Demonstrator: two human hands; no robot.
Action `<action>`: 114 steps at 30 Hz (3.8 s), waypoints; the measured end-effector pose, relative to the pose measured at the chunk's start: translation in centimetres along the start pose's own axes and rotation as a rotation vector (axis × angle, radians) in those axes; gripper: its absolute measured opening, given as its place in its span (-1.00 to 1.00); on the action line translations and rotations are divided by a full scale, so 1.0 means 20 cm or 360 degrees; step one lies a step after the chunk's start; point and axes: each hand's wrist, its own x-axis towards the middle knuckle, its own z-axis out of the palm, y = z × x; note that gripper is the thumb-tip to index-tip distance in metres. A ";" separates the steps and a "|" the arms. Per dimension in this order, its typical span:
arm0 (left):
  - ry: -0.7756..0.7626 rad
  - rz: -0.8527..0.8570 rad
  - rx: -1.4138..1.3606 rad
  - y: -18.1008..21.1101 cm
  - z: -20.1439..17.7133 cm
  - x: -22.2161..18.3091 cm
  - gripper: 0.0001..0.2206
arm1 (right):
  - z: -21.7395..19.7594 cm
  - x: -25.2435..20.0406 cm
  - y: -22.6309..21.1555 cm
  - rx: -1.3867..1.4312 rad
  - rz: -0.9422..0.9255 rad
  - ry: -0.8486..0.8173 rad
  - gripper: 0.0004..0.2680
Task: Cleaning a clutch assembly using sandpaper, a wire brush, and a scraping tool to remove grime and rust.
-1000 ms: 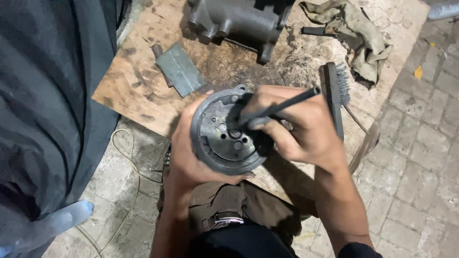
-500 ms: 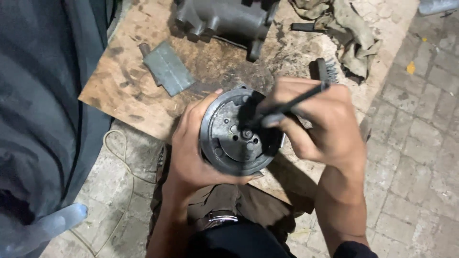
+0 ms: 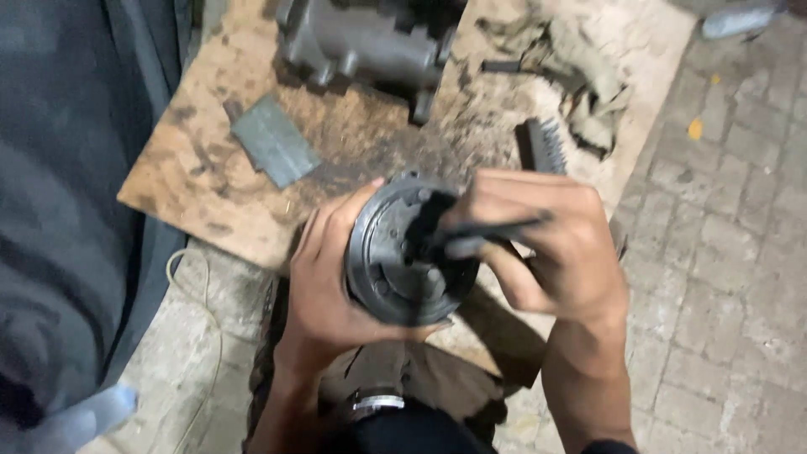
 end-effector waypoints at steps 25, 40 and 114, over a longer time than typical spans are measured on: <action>0.0020 -0.0205 0.0084 -0.03 0.01 -0.02 0.07 | 0.09 0.02 0.04 0.0268 -0.0064 0.0300 -0.83; 0.0007 -0.0444 -0.0072 -0.02 -0.04 -0.05 0.08 | 0.19 0.03 0.09 0.0308 -0.0091 0.0273 -0.84; 0.0059 -0.0408 0.0030 -0.06 -0.04 -0.03 0.15 | 0.18 0.05 0.00 0.0278 -0.0088 0.0404 -0.67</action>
